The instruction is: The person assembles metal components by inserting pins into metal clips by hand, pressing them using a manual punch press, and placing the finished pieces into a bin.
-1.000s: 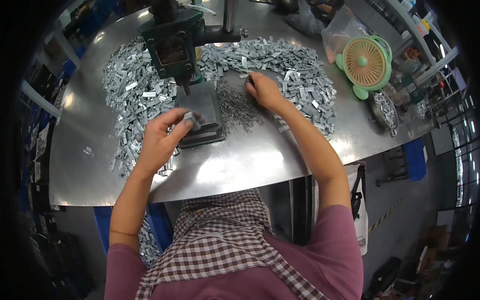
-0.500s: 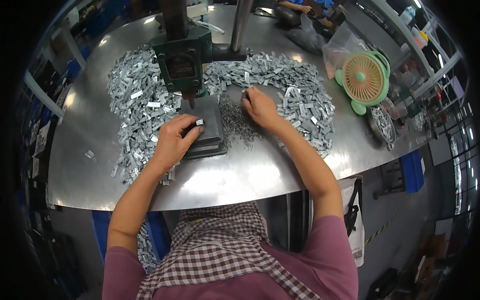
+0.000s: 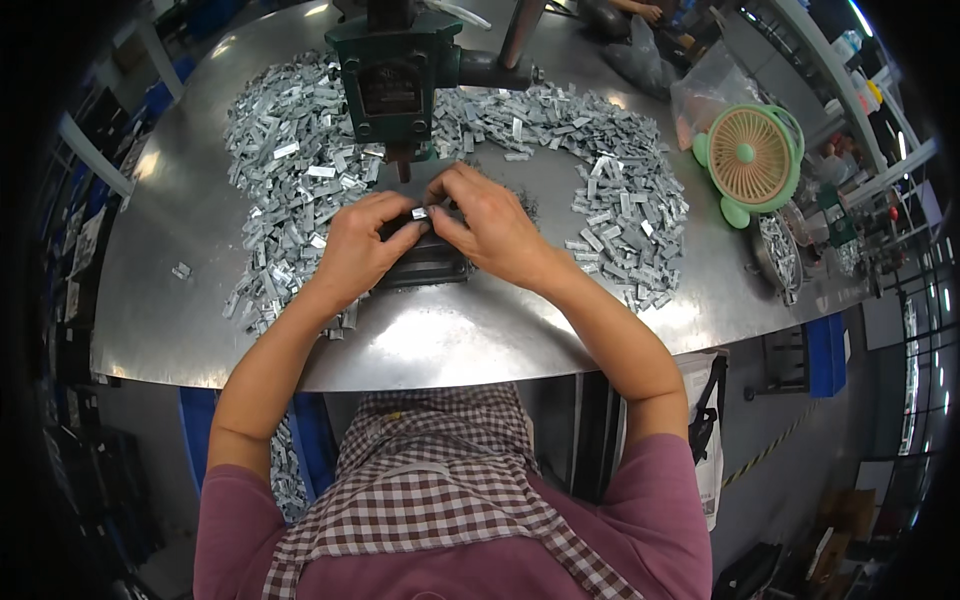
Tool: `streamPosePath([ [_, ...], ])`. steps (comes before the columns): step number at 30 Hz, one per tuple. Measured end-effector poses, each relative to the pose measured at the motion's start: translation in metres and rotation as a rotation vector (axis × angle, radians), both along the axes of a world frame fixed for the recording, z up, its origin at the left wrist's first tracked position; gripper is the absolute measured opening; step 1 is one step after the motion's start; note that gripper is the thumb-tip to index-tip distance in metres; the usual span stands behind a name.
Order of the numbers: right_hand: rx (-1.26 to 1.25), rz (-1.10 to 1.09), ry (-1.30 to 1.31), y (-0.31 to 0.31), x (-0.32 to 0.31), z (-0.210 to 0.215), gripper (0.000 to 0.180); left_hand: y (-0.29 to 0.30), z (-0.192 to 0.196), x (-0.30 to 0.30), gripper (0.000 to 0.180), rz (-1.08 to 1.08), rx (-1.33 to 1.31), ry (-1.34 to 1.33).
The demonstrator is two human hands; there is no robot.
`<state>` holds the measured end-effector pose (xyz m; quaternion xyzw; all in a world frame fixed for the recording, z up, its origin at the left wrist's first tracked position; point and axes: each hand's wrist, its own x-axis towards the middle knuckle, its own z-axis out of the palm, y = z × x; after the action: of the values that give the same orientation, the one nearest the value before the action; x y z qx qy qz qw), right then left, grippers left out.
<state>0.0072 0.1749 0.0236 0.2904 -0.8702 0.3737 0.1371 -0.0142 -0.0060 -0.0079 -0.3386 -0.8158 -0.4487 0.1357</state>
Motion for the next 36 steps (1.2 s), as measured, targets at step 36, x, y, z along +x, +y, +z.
streamPosePath([
  [36,0.108,-0.483,0.413,0.068,-0.033,0.056,0.025,-0.021,0.018,-0.011,0.033,0.063,0.308,-0.483],
])
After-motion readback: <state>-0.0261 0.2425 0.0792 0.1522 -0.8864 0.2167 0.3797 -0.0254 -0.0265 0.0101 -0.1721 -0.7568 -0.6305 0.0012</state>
